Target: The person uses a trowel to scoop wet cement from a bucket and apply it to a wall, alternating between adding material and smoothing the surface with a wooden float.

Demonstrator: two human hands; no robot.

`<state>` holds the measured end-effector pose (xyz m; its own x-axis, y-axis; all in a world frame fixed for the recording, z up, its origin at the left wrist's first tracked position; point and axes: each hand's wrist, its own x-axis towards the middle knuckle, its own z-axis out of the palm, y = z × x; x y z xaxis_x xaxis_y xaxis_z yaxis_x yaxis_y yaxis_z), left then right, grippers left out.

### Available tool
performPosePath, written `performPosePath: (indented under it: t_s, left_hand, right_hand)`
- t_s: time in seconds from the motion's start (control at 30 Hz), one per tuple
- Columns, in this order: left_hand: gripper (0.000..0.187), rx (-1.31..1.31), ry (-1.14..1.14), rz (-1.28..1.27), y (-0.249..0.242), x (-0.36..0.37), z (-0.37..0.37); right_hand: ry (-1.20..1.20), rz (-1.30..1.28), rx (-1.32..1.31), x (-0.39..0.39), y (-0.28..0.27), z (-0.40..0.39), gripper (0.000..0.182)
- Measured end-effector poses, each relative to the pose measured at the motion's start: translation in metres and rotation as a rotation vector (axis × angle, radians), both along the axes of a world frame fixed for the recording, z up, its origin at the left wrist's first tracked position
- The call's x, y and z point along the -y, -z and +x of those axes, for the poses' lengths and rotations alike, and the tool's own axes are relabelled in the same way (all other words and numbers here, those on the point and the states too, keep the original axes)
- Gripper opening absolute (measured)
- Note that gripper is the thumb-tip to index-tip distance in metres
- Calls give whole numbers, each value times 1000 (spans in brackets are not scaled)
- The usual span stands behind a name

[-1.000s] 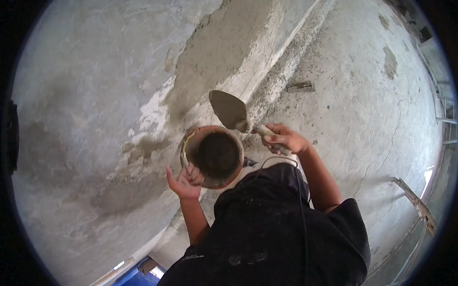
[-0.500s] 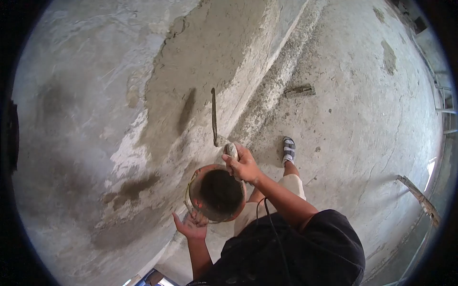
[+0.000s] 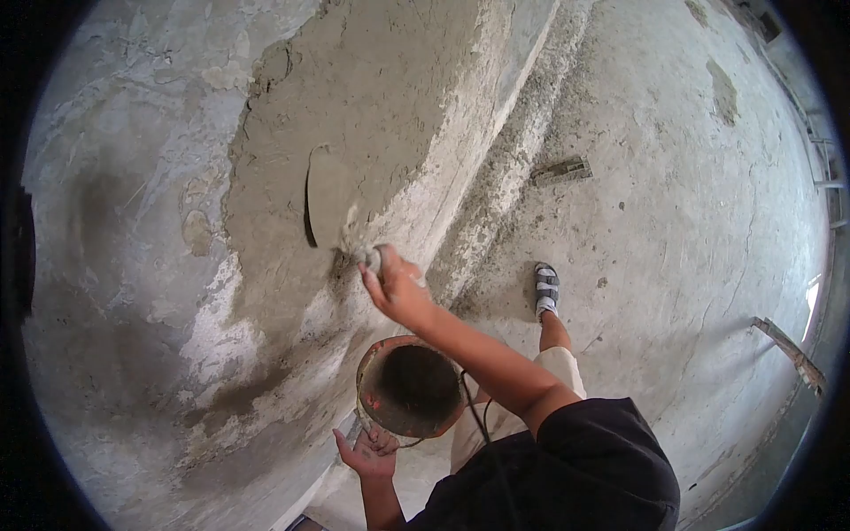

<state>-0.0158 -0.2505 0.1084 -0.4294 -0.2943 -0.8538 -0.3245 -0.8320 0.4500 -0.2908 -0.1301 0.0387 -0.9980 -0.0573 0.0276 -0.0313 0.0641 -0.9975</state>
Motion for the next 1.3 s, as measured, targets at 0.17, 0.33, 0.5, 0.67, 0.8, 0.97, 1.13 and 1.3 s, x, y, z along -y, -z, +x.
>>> performPosePath:
  t_s: [0.17,0.33,0.5,0.67,0.8,0.97,1.13,1.3]
  left_hand:
    - [74,13,2,-7,2,0,-6]
    - [74,27,-46,-23,-3,-1,-12]
    - [73,39,-38,-16,4,-6,-16]
    - [74,11,6,12,8,-8,-22]
    - [74,3,56,12,7,-8,-24]
    - [74,35,-1,20,9,-9,-21]
    - [74,37,-2,31,10,-12,-27]
    - [73,33,43,8,8,-13,-30]
  right_hand:
    - [-41,36,159,13,21,46,29]
    - [83,16,102,-7,-17,37,29]
    - [47,-6,17,-8,-36,-1,29]
    - [117,71,142,6,-1,-4,26]
    - [182,36,146,-3,7,2,23]
    - [169,-114,96,9,-21,-6,23]
    - [-56,-41,159,23,-6,32,26]
    - [-74,16,220,1,30,69,27]
